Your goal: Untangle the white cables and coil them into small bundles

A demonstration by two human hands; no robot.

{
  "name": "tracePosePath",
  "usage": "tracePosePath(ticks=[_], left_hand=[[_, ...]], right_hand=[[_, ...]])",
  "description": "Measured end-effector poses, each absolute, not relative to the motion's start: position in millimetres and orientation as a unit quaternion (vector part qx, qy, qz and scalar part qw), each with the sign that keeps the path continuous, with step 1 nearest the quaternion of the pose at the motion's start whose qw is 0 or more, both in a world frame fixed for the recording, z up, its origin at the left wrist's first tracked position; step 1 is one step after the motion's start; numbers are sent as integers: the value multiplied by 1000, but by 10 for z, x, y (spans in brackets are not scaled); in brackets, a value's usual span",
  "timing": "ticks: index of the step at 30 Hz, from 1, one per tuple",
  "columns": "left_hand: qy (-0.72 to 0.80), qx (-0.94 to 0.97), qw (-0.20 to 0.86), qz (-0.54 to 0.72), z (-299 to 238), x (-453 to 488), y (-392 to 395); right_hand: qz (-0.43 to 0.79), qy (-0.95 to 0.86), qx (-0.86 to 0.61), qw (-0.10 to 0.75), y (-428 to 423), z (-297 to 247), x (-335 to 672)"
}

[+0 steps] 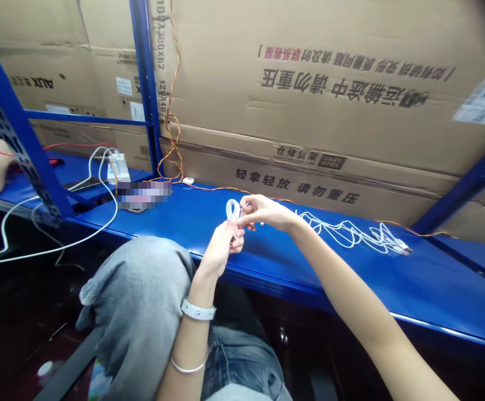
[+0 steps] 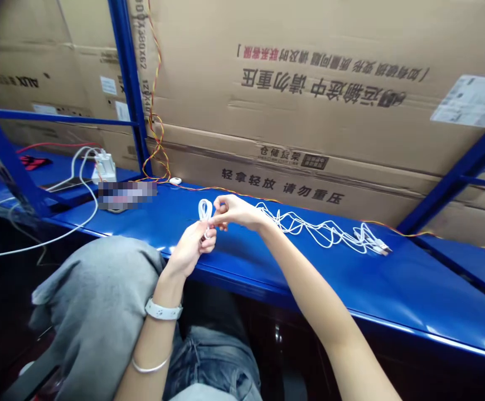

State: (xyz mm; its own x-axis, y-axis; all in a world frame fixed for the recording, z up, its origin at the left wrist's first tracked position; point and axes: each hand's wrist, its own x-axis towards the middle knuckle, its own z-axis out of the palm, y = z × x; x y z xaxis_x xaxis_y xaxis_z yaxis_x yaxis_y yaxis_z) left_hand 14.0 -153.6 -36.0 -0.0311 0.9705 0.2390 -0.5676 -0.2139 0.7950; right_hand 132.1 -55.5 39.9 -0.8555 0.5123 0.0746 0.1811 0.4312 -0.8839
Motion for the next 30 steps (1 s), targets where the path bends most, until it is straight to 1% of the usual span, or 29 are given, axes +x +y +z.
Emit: tracePosePath(ticks=[6, 10, 11, 15, 18, 20, 23, 26, 30], left_hand=[[261, 396, 586, 657, -360, 130, -1549], [220, 429, 619, 619, -341, 148, -1618], [211, 441, 633, 600, -333, 154, -1640], [182, 459, 670, 554, -299, 164, -1711], [167, 451, 670, 565, -284, 149, -1717], [161, 440, 659, 589, -286, 137, -1694], [175, 412, 631, 634, -307, 131, -1630], [219, 395, 590, 669, -341, 148, -1562], [296, 417, 497, 701, -414, 179, -1494]], right_hand=[[491, -842, -184, 129, -536, 501, 1449], [472, -850, -150, 181, -459, 528, 1534], [461, -859, -129, 178, -443, 518, 1529], [408, -906, -45, 100, -441, 469, 1436], [375, -919, -68, 100, -490, 484, 1404], [343, -926, -113, 112, -531, 516, 1428], [262, -945, -151, 128, -592, 544, 1482], [164, -963, -147, 155, -649, 520, 1494], [71, -974, -125, 177, -733, 466, 1442]])
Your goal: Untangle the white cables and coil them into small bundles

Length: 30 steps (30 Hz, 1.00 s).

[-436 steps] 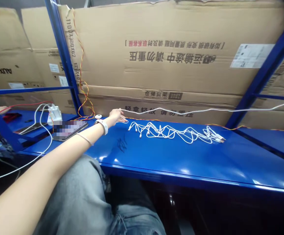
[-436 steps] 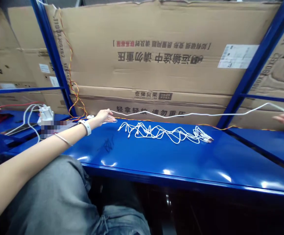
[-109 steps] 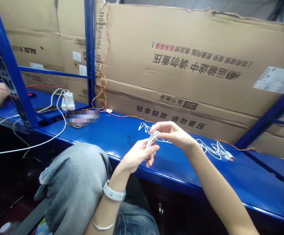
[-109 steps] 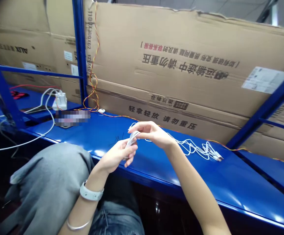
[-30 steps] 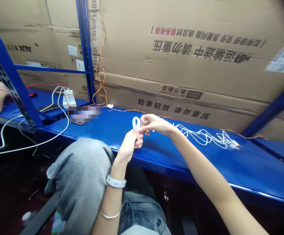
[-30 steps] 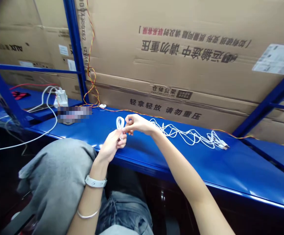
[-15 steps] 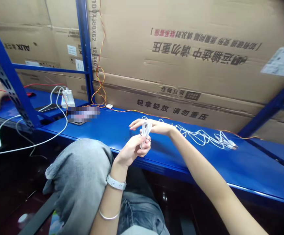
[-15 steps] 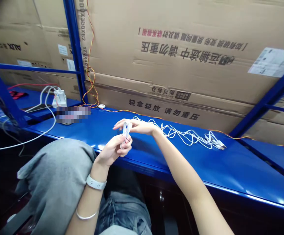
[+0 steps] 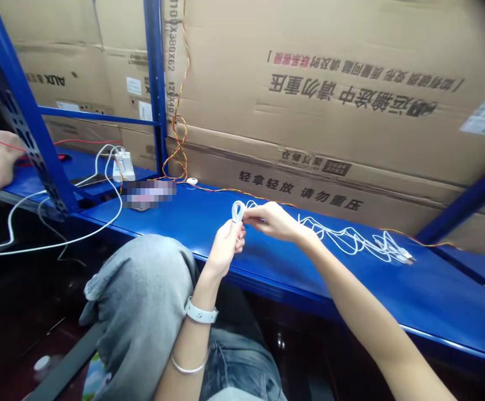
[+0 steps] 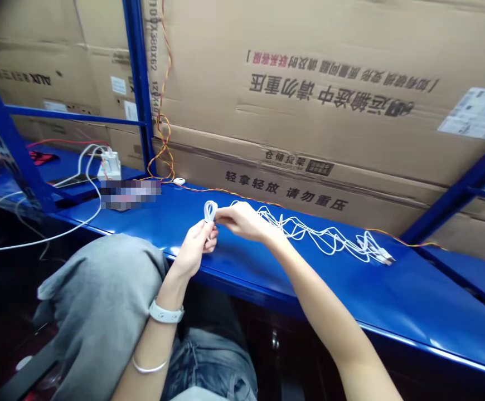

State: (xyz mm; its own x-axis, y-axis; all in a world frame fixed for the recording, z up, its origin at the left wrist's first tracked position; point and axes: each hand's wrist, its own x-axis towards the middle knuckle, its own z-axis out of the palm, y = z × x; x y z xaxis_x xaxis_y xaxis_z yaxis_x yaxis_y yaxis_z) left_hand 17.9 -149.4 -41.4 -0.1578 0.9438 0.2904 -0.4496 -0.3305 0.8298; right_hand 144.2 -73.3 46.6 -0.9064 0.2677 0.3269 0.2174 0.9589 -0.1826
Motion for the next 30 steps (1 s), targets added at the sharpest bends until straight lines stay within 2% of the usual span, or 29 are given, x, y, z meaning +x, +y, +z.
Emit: tracePosePath(ticks=[5, 12, 20, 25, 30], left_hand=[[443, 496, 321, 675, -494, 175, -1464], [567, 576, 104, 579, -440, 199, -1507], [621, 581, 28, 525, -498, 234, -1499], [652, 579, 22, 489, -489, 265, -1514], [628, 577, 50, 519, -485, 251, -1523]], right_hand=[[-9, -975, -155, 157, -839, 477, 1428], [-38, -971, -205, 115, -994, 482, 1394], [-100, -957, -257, 86, -1186, 447, 1283], [-83, -947, -290, 114, -1251, 435, 1254], [-57, -943, -299, 133, -1260, 420, 1246]])
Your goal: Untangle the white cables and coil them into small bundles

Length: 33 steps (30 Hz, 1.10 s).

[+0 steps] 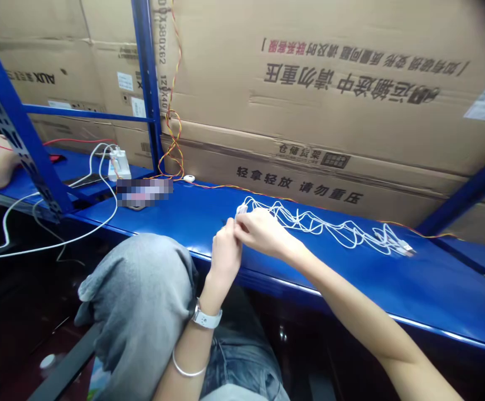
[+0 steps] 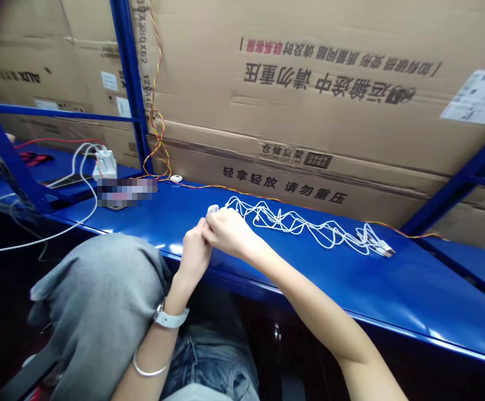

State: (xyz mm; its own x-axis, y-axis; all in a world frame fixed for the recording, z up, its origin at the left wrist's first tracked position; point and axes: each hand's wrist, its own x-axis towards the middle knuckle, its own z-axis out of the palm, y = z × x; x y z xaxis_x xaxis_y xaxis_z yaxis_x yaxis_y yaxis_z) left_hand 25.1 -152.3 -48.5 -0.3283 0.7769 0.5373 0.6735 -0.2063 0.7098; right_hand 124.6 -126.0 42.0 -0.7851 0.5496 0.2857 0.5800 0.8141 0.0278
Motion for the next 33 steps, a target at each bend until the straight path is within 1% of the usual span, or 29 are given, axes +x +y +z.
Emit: tracePosePath(ticks=[4, 6, 8, 9, 10, 12, 14, 19, 25, 29, 33], left_hand=[[557, 568, 117, 594, -483, 194, -1515], [520, 548, 175, 632, -495, 175, -1501], [488, 528, 238, 653, -510, 170, -1486], [473, 525, 266, 656, -515, 172, -1481], [460, 528, 286, 654, -517, 176, -1479], [451, 542, 303, 641, -511, 182, -1483], [462, 555, 295, 626, -492, 185, -1497], [501, 588, 212, 598, -432, 198, -1541], [534, 566, 131, 614, -423, 258, -1583], [539, 543, 74, 640, -454, 291, -1599], [544, 520, 47, 656, -480, 308, -1613]], right_hand=[[18, -963, -228, 144, -1202, 533, 1361], [48, -962, -190, 191, -1151, 609, 1428], [46, -950, -171, 256, -1097, 653, 1463], [43, -946, -164, 275, -1069, 656, 1465], [45, -947, -154, 279, -1042, 644, 1457], [73, -954, -140, 256, -991, 590, 1422], [115, -953, -144, 241, -946, 523, 1385], [192, -931, -165, 265, -903, 455, 1355], [192, -911, -213, 298, -966, 470, 1330], [214, -904, -232, 288, -989, 476, 1317], [230, -906, -229, 273, -989, 511, 1342]])
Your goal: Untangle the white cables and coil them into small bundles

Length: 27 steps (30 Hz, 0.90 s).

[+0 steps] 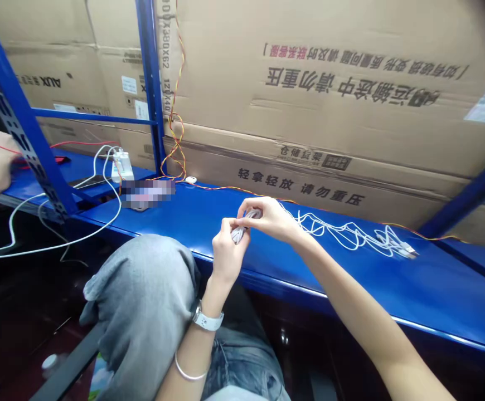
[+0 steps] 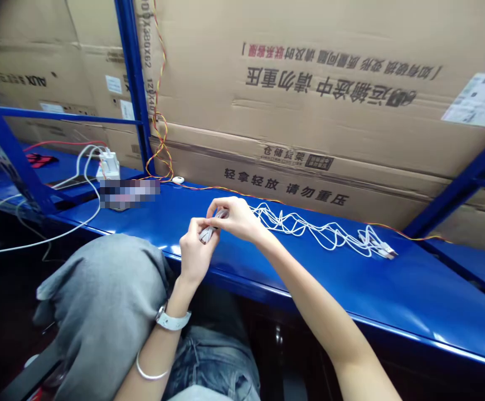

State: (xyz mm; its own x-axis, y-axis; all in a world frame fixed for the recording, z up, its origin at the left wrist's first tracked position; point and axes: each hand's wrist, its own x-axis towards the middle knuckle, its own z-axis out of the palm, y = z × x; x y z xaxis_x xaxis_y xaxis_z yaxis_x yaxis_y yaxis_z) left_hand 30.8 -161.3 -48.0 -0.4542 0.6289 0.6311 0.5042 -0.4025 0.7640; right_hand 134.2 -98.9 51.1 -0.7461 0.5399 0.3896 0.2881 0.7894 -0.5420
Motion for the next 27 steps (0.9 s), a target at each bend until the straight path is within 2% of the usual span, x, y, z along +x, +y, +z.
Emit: tracePosePath(ticks=[8, 13, 18, 22, 25, 27], left_hand=[[546, 514, 50, 660, -488, 302, -1626], [531, 525, 43, 664, -499, 301, -1618], [531, 573, -34, 624, -524, 306, -1591], [527, 592, -56, 607, -523, 307, -1572], [547, 574, -27, 609, -481, 256, -1572], [566, 553, -8, 612, -408, 196, -1573]], right_hand=[[198, -909, -252, 267, -953, 529, 1378], [236, -913, -261, 208, -926, 544, 1409], [201, -926, -271, 171, -905, 544, 1464], [272, -915, -269, 125, -841, 585, 1523], [297, -886, -320, 159, -681, 636, 1617], [234, -870, -382, 207, -515, 639, 1714]])
